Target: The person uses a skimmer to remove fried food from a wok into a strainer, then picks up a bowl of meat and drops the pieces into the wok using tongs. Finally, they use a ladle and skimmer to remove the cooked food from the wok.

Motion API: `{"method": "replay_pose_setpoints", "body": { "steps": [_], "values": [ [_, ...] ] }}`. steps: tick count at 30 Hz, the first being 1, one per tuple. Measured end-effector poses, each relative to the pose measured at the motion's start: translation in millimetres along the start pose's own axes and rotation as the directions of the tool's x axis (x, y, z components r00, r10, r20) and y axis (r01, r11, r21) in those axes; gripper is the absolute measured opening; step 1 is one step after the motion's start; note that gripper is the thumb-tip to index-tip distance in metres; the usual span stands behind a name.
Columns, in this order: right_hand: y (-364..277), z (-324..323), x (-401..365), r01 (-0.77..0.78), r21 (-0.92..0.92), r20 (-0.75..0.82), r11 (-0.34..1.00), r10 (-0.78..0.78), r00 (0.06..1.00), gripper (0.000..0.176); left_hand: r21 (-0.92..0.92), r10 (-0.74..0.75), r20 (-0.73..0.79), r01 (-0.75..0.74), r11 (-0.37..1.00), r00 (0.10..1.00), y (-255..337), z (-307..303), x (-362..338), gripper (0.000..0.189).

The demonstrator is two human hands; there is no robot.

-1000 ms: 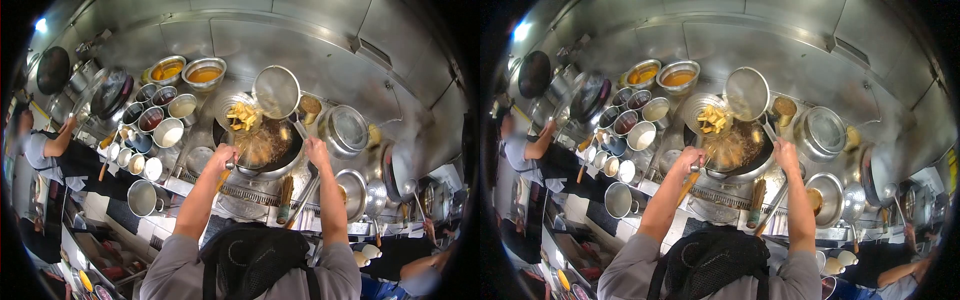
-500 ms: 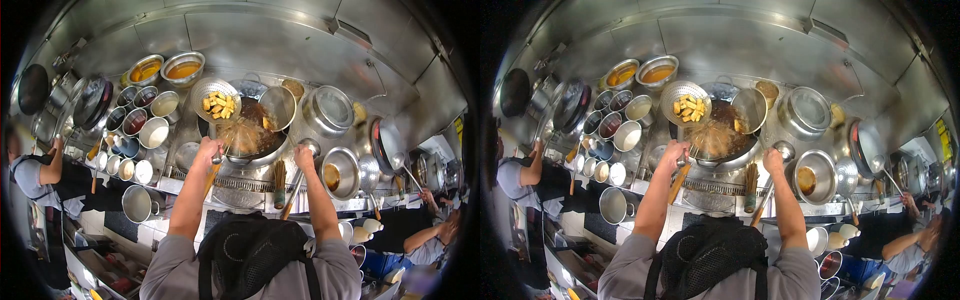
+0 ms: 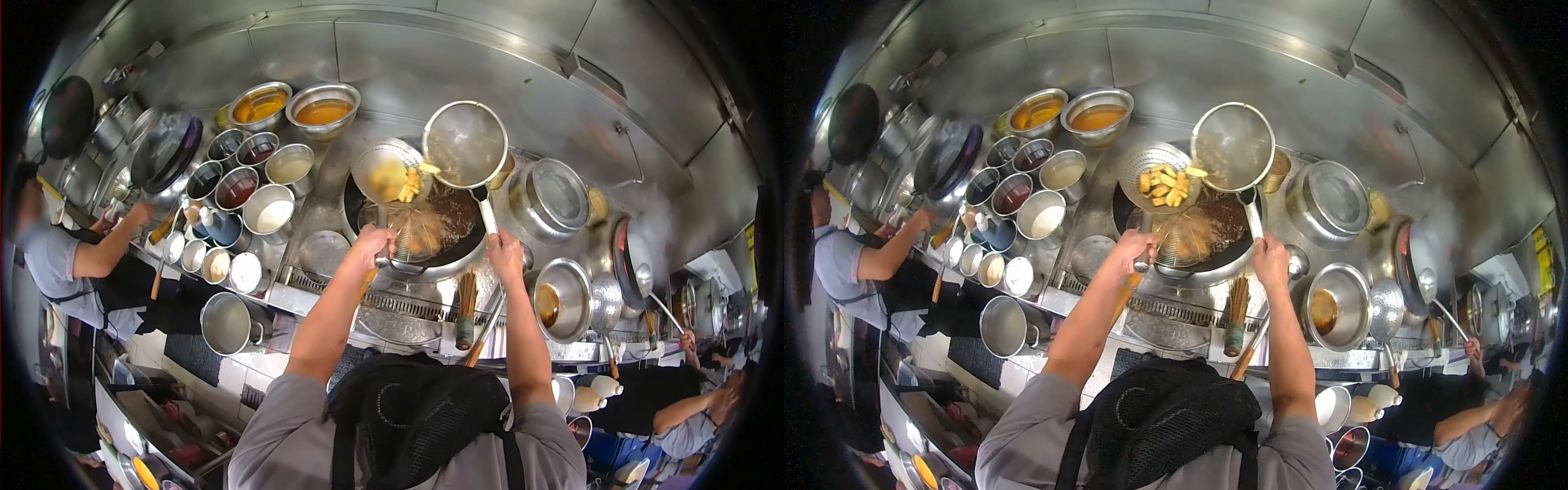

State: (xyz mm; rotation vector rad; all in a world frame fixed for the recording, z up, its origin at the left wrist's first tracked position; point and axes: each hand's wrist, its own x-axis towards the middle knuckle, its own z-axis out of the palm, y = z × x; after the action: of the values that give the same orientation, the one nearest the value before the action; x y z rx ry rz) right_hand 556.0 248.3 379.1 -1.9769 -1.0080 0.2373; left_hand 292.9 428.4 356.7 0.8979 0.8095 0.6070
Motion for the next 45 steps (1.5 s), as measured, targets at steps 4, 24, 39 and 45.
{"method": "replay_pose_setpoints", "body": {
  "steps": [4, 24, 39, 45],
  "values": [
    [8.5, 3.0, 11.6, 0.154, -0.291, -0.222, 0.944, -0.223, 0.949, 0.024, -0.071, -0.082, 0.149, 0.093, 0.993, 0.985, -2.0, 1.2, 3.4, 0.018],
    [23.2, -68.6, 63.6, -0.096, -0.51, -0.185, 0.855, 0.0, 0.983, 0.044, -0.068, 0.109, -0.056, -0.113, 0.991, 0.992, 37.0, -12.0, -62.9, 0.014],
    [-116.3, -51.2, 86.9, 0.551, -0.72, 0.493, 0.421, -0.249, 0.834, 0.028, -0.019, 0.196, -0.065, -0.197, 0.98, 0.979, 87.2, -16.2, -130.0, 0.015],
    [-153.2, -19.2, 77.0, 0.382, -0.774, 0.416, 0.505, -0.048, 0.908, 0.029, -0.019, 0.204, -0.037, -0.205, 0.979, 0.978, 83.3, -10.9, -122.7, 0.012]
  ]
}}
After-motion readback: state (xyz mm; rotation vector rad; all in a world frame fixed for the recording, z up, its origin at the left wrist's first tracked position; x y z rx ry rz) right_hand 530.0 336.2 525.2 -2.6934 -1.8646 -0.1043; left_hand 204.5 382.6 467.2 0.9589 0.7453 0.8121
